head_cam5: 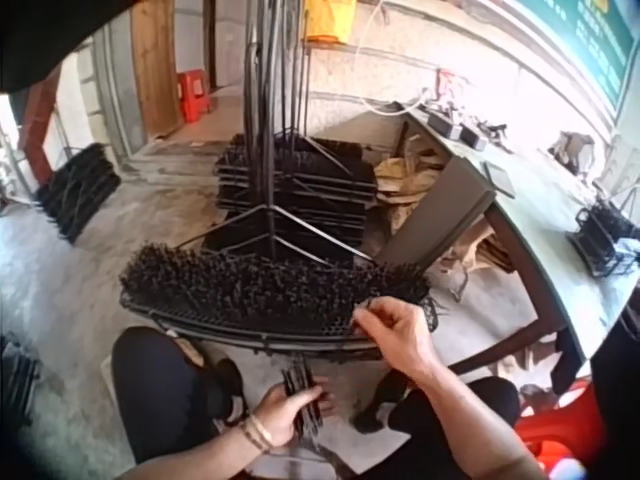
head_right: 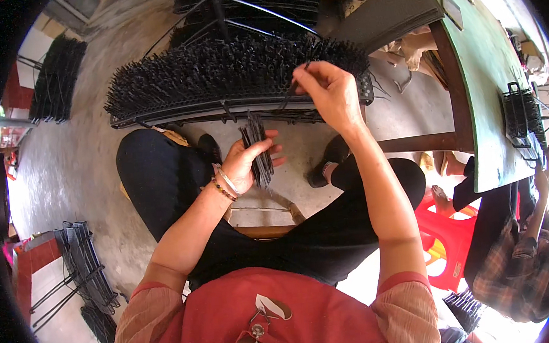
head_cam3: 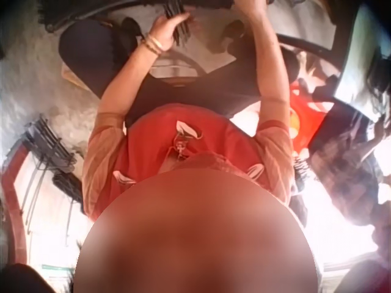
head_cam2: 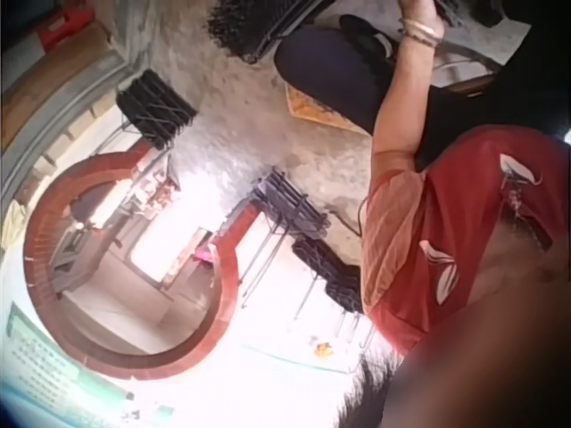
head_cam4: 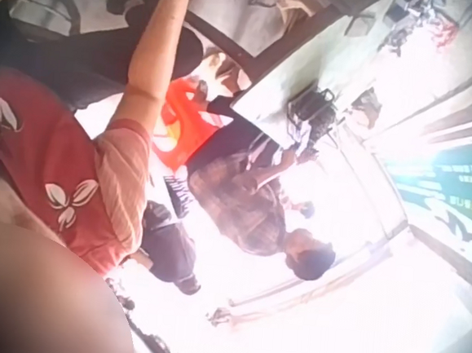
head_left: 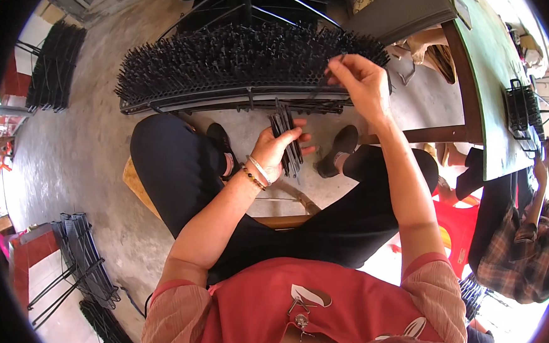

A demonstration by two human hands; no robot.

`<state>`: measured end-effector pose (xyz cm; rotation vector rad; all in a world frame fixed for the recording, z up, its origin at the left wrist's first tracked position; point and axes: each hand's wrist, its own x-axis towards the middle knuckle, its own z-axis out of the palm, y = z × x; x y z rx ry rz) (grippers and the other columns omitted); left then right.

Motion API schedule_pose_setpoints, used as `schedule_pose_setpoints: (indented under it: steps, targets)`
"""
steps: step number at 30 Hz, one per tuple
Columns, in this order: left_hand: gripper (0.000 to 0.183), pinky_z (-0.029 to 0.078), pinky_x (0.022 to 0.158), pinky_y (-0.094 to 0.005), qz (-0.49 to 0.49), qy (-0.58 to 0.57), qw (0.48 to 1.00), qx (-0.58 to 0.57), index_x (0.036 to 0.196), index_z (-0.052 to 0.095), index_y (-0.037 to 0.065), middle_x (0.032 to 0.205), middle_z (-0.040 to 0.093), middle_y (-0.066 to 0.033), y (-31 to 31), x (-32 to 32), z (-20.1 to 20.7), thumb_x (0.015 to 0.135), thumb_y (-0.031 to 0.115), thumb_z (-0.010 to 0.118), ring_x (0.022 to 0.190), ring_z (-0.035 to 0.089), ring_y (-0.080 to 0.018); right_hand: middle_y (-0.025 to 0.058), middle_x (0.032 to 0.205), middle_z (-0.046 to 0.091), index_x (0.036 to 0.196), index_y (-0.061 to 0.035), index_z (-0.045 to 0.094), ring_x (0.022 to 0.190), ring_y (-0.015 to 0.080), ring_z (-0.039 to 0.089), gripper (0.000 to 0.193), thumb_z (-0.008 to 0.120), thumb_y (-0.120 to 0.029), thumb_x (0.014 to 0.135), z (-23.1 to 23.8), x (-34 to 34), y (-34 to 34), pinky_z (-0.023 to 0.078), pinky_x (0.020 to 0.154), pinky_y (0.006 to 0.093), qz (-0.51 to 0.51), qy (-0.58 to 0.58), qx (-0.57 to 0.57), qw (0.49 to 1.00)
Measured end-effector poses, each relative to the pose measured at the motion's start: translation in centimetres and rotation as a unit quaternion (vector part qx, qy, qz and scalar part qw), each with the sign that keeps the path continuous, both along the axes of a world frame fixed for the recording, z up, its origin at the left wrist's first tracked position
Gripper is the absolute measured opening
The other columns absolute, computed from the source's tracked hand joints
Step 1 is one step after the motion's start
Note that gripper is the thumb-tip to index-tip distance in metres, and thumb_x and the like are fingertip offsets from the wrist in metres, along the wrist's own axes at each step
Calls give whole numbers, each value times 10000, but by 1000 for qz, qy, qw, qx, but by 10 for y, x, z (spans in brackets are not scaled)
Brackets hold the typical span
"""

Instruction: Manually inserting bundles of black plastic bristles into holes on a rectangular brush head.

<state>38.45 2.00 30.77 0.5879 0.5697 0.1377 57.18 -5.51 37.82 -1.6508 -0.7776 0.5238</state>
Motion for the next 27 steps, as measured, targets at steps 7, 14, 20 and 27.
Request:
schedule_pose_setpoints:
  steps: [7,14,20,27]
  targets:
    - [310,568,731,-338,-78,13,997,8,1169,558,-1,859,581,-61,0,-2,-2,873,89,540,802,596,-147,44,817,675,972,31,649,747,77,622,200,631,-147,882,-5,5,11,492,711,217,-77,-142,9,987]
    - [313,569,731,-333,-87,10,996,8,1168,565,8,853,577,-50,-1,-3,2,869,99,552,796,594,-135,53,797,678,967,23,657,738,83,629,192,633,-145,877,-7,8,11,501,702,228,-83,-191,-19,978]
    - [309,572,727,-333,-89,5,996,11,1161,570,10,864,576,-50,-1,-3,1,866,101,559,808,587,-128,67,807,683,962,24,656,732,100,632,196,650,-144,861,-10,10,14,496,686,241,-52,-230,-8,972]
    - [303,573,721,-334,-89,-3,996,13,1157,573,11,893,572,-45,-1,-5,-1,867,97,561,831,578,-120,107,832,677,942,-8,667,757,174,648,168,671,-133,829,-11,8,15,493,689,276,-11,-339,-13,941]
